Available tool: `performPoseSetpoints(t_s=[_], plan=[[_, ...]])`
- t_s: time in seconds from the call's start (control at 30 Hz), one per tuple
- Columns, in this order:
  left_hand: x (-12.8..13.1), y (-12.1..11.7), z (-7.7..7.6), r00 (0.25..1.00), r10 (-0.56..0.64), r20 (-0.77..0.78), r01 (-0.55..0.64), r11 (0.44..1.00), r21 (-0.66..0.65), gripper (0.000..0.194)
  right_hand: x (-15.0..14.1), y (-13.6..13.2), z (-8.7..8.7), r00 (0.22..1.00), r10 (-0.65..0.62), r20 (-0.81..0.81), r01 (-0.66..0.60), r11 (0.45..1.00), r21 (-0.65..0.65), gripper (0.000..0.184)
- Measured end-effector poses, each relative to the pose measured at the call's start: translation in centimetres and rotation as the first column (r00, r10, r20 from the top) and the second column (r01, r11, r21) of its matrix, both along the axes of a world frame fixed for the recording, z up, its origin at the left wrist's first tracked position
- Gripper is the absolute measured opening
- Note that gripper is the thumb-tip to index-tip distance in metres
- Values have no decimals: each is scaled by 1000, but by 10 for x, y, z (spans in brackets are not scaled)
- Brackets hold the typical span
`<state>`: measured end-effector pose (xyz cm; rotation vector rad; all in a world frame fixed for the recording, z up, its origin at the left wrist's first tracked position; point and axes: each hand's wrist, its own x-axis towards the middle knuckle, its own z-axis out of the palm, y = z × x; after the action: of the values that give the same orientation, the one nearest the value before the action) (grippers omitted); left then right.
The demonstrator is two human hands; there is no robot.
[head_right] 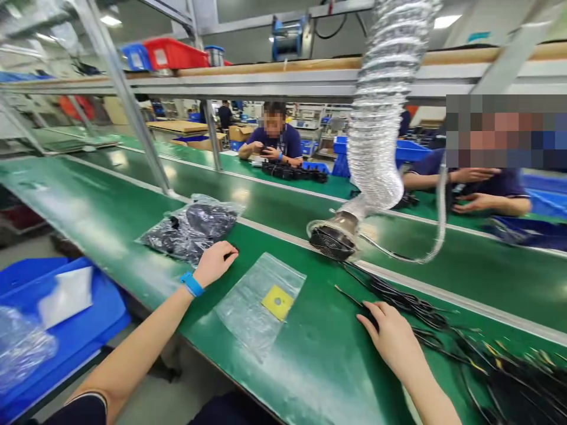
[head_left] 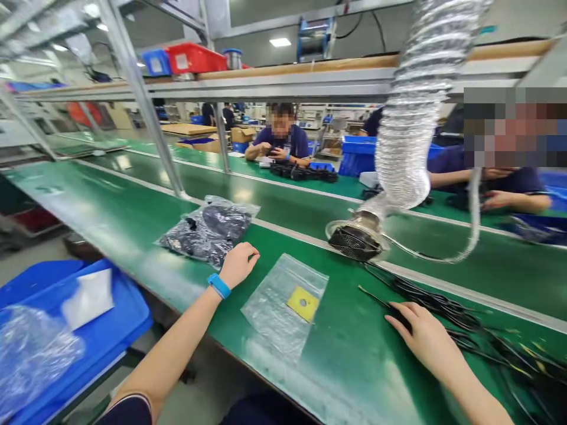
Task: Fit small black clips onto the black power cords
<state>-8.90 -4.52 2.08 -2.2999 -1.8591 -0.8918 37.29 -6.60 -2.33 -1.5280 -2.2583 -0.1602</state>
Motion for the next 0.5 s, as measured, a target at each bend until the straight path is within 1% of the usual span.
performPoseSetpoints(t_s=[0.07, 0.1, 0.17, 0.27, 0.33, 0.4, 0.5], plan=[[-22, -4, -6, 997, 72, -32, -72, 997, -13, 17, -9, -2, -11, 1000, 6, 5, -6, 997, 74, 62], [-28, -5, -9, 995, 88, -48, -90, 996, -24, 18, -14, -5, -12, 1000, 12, 9, -13, 994, 105, 62], [-33, -2, -11, 992, 89, -87, -94, 994, -51, 19, -25, -14, -11, 999, 30, 21, -32, 988, 154, 59], [-25, 10, -11, 984, 53, -169, -70, 993, -95, 19, -44, -24, -5, 998, 56, 7, -56, 970, 236, 55], [-17, 21, -8, 972, 23, -234, -53, 991, -123, 16, -59, -28, -1, 996, 88, -27, -77, 957, 280, 51], [-12, 32, -4, 957, -6, -290, -40, 988, -152, 10, -76, -31, 3, 988, 145, -51, -123, 943, 308, 47], [-8, 39, 3, 945, -33, -326, -28, 983, -182, 12, -105, -39, 11, 978, 203, -56, -174, 929, 326, 41]])
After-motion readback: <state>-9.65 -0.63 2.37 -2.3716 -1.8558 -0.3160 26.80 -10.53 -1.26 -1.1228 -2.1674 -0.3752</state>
